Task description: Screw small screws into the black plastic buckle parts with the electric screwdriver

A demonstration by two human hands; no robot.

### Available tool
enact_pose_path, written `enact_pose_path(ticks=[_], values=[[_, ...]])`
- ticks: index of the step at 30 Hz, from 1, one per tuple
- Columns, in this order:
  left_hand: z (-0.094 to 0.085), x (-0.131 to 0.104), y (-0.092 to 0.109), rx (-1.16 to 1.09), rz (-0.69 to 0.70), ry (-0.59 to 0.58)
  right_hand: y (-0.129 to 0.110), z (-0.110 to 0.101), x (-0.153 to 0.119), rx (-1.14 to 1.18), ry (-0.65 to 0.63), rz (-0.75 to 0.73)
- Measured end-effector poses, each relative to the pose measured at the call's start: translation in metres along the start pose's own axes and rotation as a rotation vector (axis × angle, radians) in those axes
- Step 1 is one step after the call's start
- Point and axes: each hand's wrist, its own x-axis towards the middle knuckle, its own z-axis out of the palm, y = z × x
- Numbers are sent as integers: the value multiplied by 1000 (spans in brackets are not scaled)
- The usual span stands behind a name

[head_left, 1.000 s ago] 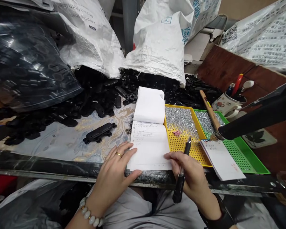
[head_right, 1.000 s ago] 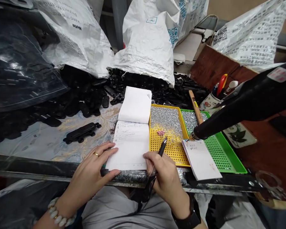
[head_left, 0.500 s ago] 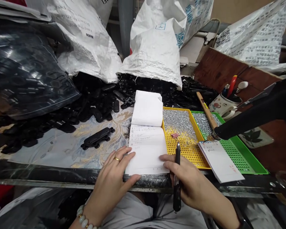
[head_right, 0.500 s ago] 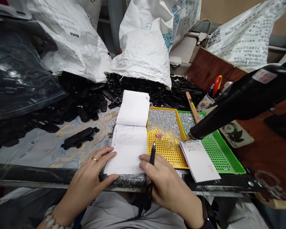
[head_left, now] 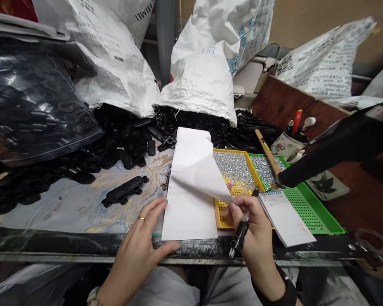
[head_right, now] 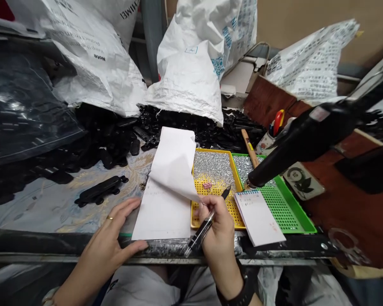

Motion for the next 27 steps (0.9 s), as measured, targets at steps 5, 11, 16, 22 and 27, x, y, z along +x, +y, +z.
enact_pose_path(ticks=[5,11,16,22,27], values=[[0,3,4,-78,-25,73,-10,-6,9,180,-13,183],[-9,6,15,-243,-41,106,-5,-8,12,242,-18,131],[-8,2,18,-201,126,112,-2,-6,28,397,-32,186],[-33,34,22,-175,212,229,5,6,43,307,-13,81],[-68,117,46,-235,202,322,5,10,40,290,45,14]])
